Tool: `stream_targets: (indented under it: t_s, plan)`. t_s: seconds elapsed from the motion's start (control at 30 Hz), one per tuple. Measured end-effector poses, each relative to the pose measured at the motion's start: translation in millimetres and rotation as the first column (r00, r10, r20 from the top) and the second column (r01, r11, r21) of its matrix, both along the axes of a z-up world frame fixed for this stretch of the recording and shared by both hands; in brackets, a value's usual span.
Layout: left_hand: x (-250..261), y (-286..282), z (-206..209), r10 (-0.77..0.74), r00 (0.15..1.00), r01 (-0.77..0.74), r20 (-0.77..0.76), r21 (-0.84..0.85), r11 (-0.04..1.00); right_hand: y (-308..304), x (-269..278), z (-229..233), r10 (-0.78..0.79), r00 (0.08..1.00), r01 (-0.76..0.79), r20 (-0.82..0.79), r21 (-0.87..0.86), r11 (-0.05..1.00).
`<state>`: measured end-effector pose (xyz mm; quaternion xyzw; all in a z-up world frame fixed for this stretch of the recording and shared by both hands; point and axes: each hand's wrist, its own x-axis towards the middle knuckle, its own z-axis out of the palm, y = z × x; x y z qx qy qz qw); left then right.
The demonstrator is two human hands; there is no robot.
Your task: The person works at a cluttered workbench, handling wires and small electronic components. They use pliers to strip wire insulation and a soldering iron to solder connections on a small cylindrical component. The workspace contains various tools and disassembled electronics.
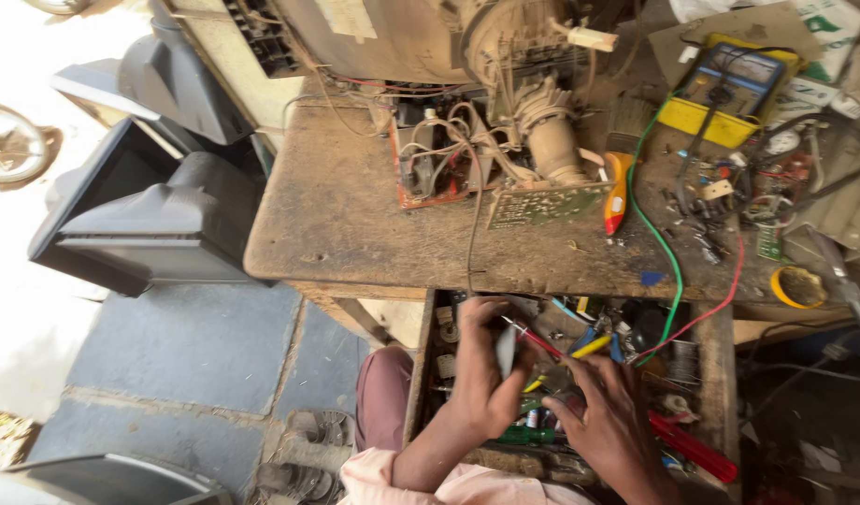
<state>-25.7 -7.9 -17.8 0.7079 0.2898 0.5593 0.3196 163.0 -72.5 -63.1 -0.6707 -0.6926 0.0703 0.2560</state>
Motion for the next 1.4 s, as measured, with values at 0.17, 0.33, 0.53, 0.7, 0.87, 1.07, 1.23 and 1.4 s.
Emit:
stream_targets:
  t_s: [0.17, 0.33, 0.53, 0.7, 0.87, 1.07, 1.23, 1.4]
  plan:
    - [-14.1, -10.9, -20.5, 0.055, 0.987, -0.021, 0.149, -0.22, 0.975, 6.9, 22.6, 22.6, -0.137, 0.982, 0.159, -0.127, 0.187, 0.969]
    - [-40.2, -30.6, -49.0, 0.24, 0.97, -0.236, -0.02, -0.294, 0.926, 34.4, 62.4, 42.8, -0.245, 0.959, 0.282, -0.143, 0.364, 0.888]
    - [-45.9, -42.1, -80.2, 0.376, 0.926, -0.361, 0.023, -0.233, 0.903, 81.3, 81.8, 51.5, -0.222, 0.941, 0.281, -0.257, 0.225, 0.933]
    - [-41.5, -45.7, -71.7, 0.328, 0.944, -0.313, 0.036, -0.216, 0.925, 117.1, 76.8, 39.9, -0.124, 0.984, 0.063, 0.129, 0.399, 0.915]
    - [-37.5, -50.0, -54.0, 0.341, 0.928, -0.357, -0.153, -0.098, 0.929, 130.7, 69.4, 39.7, -0.207, 0.941, 0.109, 0.268, 0.339, 0.934]
    - [-33.9, -53.9, -55.3, 0.345, 0.922, -0.357, -0.175, -0.047, 0.933, 135.8, 70.4, 36.2, -0.248, 0.928, 0.153, 0.28, 0.321, 0.935]
    - [-37.6, -52.5, -58.9, 0.34, 0.924, -0.348, -0.174, -0.021, 0.937, 136.5, 84.7, 24.0, -0.204, 0.956, 0.107, 0.209, 0.401, 0.91]
    - [-44.0, -52.3, -71.5, 0.374, 0.901, -0.377, -0.22, 0.028, 0.926, 117.9, 104.6, 27.7, -0.28, 0.931, 0.175, 0.235, 0.385, 0.906]
